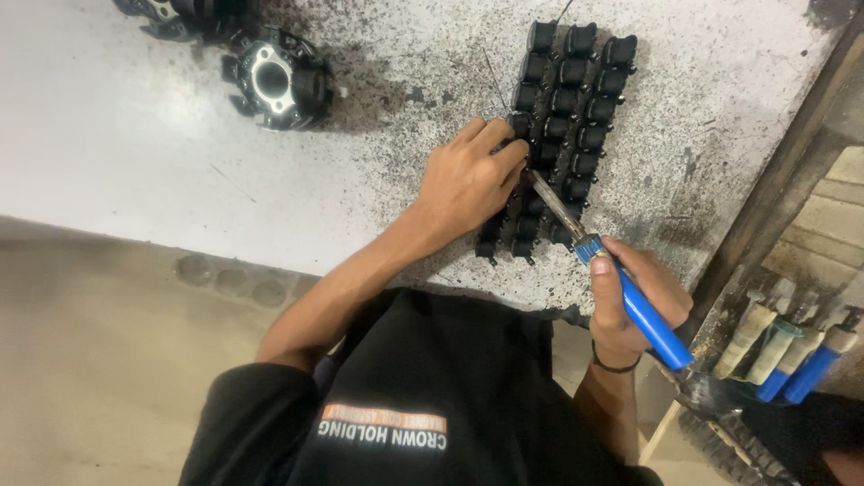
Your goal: The person arranges black plastic motor components into rows on a workbench, then uses a soldering iron to solder a wire lead onto each component one at a time, working through the rows. Soldered components accumulate on the bench as the person continues down the rows.
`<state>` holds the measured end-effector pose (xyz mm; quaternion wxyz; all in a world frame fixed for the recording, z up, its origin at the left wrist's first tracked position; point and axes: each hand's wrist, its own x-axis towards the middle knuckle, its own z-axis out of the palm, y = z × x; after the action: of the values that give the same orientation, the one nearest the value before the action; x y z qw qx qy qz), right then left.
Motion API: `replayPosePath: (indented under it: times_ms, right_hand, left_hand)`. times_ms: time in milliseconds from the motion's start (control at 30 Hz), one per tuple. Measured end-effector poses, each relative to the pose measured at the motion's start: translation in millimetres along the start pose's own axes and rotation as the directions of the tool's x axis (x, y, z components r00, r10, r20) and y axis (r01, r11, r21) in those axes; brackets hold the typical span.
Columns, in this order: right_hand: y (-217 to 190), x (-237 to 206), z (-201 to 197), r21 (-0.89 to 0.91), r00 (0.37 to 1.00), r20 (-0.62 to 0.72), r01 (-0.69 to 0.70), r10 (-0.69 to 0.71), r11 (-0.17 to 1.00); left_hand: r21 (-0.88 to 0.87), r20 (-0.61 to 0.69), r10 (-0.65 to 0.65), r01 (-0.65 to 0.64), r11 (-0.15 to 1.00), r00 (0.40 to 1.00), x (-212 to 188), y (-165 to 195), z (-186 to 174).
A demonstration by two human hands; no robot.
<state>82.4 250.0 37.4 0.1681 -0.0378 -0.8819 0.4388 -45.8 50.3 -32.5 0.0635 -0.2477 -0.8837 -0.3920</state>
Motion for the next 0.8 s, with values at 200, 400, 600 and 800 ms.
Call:
replayPosePath:
  times_ms: [200,400,600,800]
  right_hand:
    - [3.0,-2.5,0.1,0.02,0.999,-0.015,-0.035,0.035,0.999]
    - [7.1,-7.0,-3.4,0.097,0.993,-0.075,-0.079,0.087,0.992]
    - [10.9,-6.4,2.4,0.079,0.998,-0.051,-0.039,0.043,0.996]
    - [9.3,-3.9,2.7,0.096,0.998,-0.042,-0.038,0.042,0.995]
  left_hand:
    - [0.008,0.003,-0.006,0.006,1.0,1.0,-0.2,-0.3,3.4]
    - [0.016,0.007,0.0,0.0,1.0,1.0,-0.4,-1.0,3.8]
    - [0.011,0.005,-0.008,0.008,1.0,1.0,0.2,0.7,0.8]
    - [0.001,0.002,0.001,-0.001,1.0,1.0,0.1,2.3,-1.1]
